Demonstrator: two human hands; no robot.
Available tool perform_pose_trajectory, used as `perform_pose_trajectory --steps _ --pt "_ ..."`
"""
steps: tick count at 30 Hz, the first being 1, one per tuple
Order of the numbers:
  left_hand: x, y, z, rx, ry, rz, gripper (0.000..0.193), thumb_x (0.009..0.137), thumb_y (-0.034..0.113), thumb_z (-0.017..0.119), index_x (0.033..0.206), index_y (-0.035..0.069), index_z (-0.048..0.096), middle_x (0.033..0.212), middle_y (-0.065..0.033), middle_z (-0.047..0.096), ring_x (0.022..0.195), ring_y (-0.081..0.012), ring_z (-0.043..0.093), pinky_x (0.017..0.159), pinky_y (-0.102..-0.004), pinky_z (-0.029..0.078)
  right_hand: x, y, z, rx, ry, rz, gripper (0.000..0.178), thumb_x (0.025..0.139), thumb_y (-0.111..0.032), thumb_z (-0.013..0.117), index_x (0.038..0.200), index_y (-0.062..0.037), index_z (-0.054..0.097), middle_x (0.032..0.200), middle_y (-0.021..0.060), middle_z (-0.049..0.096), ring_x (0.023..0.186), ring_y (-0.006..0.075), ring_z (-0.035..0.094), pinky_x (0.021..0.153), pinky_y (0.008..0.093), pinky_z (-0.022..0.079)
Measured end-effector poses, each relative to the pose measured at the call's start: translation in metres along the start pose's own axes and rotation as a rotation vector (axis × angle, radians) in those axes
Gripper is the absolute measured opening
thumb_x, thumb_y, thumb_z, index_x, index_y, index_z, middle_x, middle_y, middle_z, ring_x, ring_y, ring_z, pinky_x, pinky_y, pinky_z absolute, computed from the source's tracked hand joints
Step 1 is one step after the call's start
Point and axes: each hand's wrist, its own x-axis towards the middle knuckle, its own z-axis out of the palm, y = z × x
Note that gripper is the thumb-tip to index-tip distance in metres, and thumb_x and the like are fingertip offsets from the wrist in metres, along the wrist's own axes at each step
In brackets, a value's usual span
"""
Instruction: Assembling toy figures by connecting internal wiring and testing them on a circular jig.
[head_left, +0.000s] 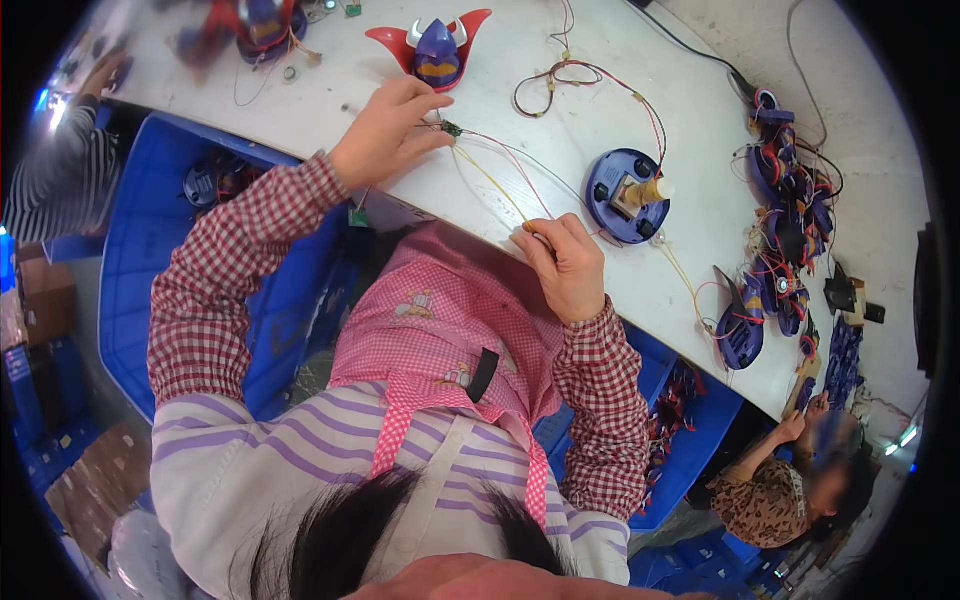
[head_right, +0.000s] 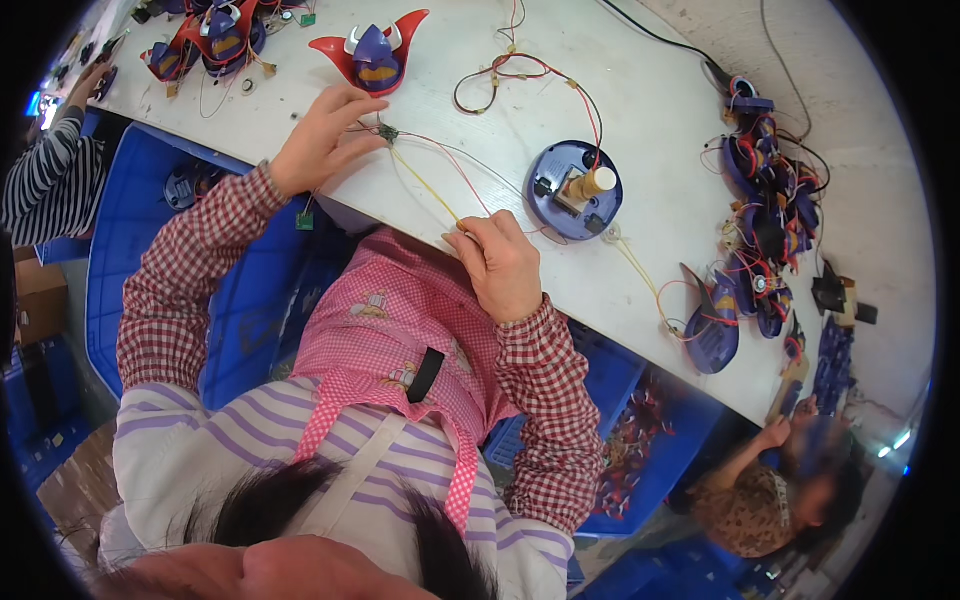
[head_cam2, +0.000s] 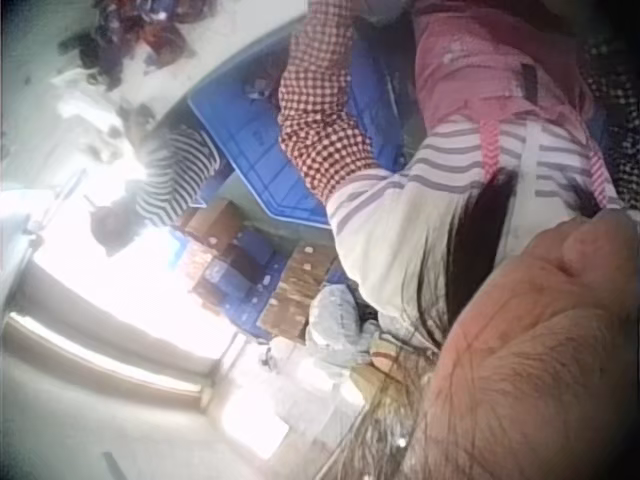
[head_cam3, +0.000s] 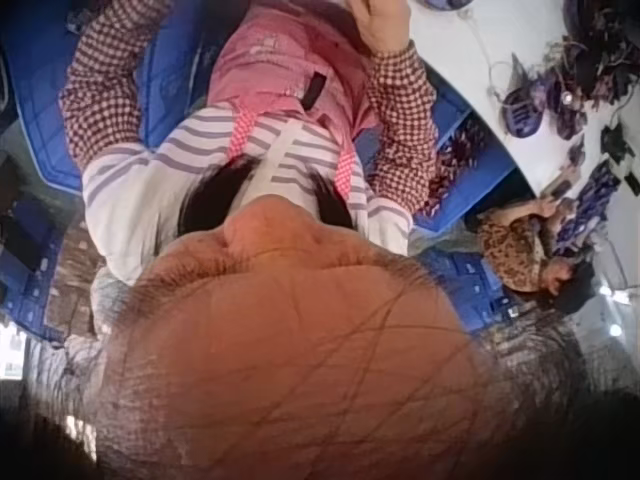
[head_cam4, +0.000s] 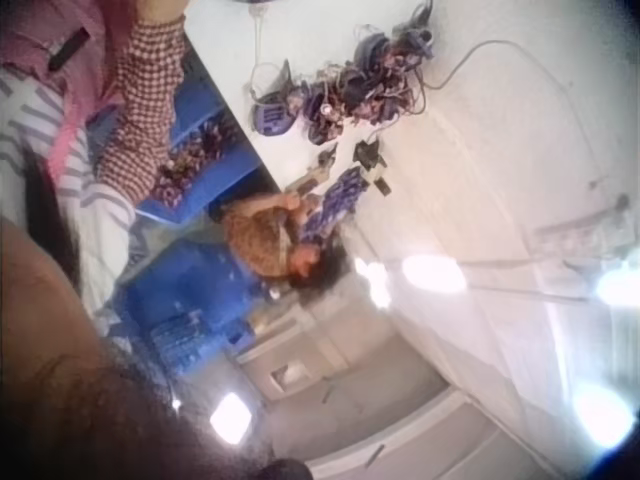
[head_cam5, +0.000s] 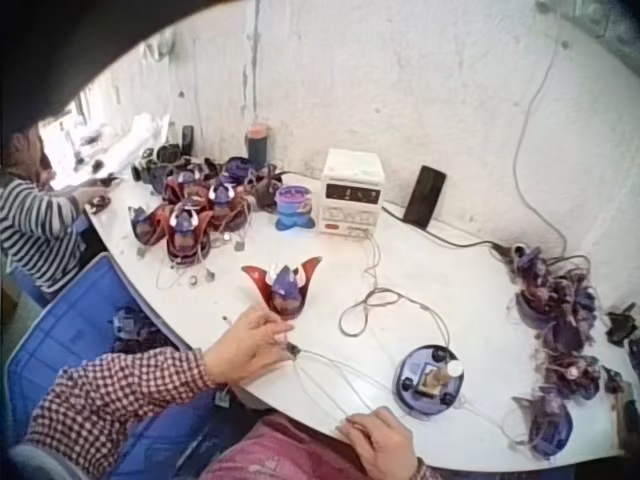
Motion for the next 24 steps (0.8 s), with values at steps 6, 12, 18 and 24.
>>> perform_pose_trajectory --steps 6,12,18,24 --pt "-0.078 0.05 -0.048 -0.219 0.171 -0.411 0.034 0.082 0.0 0.058 0.115 0.0 0.053 0.103 -0.0101 0.051 0.085 -0.017 0.052 0.076 -0.0241 0.043 0.002 0.002 0.0 0.09 0.083 -0.008 0.013 0.078 -0.008 0.068 0.089 -0.0021 0.063 0.08 0.0057 0.055 0.062 0.0155 0.05 0.054 0.0249 0.041" --pt "-0.132 0.052 -0.028 -0.458 0.152 -0.711 0.038 0.085 0.003 0.053 0.122 -0.001 0.049 0.107 -0.0118 0.053 0.088 -0.0175 0.054 0.076 -0.0241 0.046 0.005 0.008 -0.005 0.042 -0.022 -0.056 0.014 0.079 -0.008 0.068 0.09 -0.0022 0.062 0.078 0.0057 0.054 0.061 0.0162 0.05 0.054 0.0257 0.041" --pt "-0.129 0.045 -0.024 -1.101 0.169 -0.997 0.041 0.09 0.005 0.046 0.13 -0.002 0.042 0.113 -0.0146 0.055 0.093 -0.0195 0.057 0.08 -0.0269 0.048 0.011 0.004 0.006 -0.223 0.071 -0.113 0.015 0.08 -0.008 0.067 0.092 -0.0014 0.062 0.081 0.0058 0.053 0.063 0.0174 0.051 0.056 0.0255 0.043" --pt "-0.124 0.051 -0.034 -1.525 0.156 -0.968 0.038 0.092 0.006 0.046 0.128 -0.004 0.042 0.114 -0.0172 0.055 0.091 -0.0214 0.06 0.078 -0.027 0.051 0.012 0.004 0.011 -0.398 0.132 -0.149 0.018 0.079 -0.014 0.067 0.093 -0.0057 0.06 0.089 0.007 0.051 0.062 0.023 0.054 0.056 0.031 0.046"
